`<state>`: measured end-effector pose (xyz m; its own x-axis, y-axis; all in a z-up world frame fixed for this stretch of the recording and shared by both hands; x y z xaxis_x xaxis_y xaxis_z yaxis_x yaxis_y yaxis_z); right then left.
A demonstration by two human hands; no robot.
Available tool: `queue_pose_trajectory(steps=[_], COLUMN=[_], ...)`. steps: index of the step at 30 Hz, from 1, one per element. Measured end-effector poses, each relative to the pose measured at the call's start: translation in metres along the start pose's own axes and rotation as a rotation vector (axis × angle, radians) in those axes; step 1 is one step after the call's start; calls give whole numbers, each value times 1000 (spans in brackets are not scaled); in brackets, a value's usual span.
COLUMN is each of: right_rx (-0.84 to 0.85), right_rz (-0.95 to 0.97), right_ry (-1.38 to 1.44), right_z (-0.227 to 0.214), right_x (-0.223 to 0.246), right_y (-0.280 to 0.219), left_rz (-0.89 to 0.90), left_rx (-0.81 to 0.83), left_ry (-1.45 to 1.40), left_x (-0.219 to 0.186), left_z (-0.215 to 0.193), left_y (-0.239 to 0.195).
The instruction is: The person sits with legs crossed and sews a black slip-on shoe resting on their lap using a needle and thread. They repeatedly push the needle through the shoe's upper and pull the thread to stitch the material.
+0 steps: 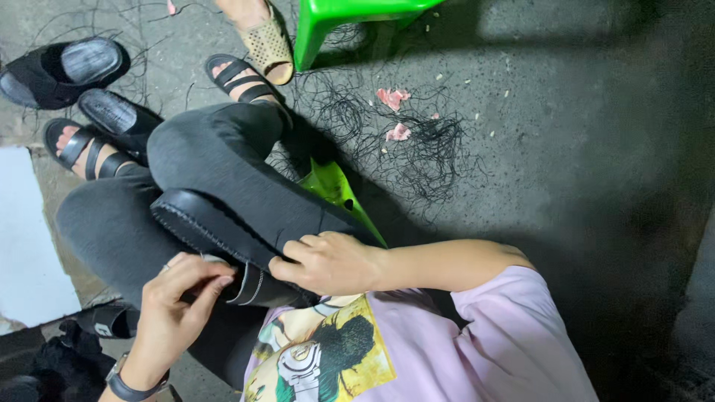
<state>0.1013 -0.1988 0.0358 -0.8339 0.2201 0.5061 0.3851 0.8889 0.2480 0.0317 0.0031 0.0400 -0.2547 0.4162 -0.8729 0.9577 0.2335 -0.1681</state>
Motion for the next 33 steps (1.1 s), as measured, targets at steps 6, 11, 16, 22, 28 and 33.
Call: queue_pose_trajectory(steps=[6, 11, 16, 22, 28, 33], right_rx=[-64, -164, -99, -220, -126, -113], right_rz=[4, -125, -220, -169, -183, -191], right_ry=[48, 51, 69, 212, 158, 91], right_z=[5, -9, -8, -9, -7, 4], right_x=[-4, -11, -21, -13, -2, -1], right_y=[-10, -10, -8, 8, 10, 0], left_rz=[-348, -366, -283, -164, -185, -136], left_rx=[152, 347, -148, -426, -167, -1], left_ry=[113, 69, -182, -469, -137, -17], left_x=[45, 42, 48, 71, 20, 36], left_z=[30, 33, 24, 21, 17, 45], left_y=[-6, -14, -31, -47, -19, -21])
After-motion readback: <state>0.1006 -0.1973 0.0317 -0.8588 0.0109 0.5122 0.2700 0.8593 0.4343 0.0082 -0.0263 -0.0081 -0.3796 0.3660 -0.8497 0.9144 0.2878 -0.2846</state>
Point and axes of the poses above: each hand's wrist, its own y-axis towards the middle knuckle, its own z-axis out of the palm, x = y × z, the point moved 5 cm from there along y, towards the middle knuckle, and after that the axes turned 14 degrees about -x, right-handed, at the moved point
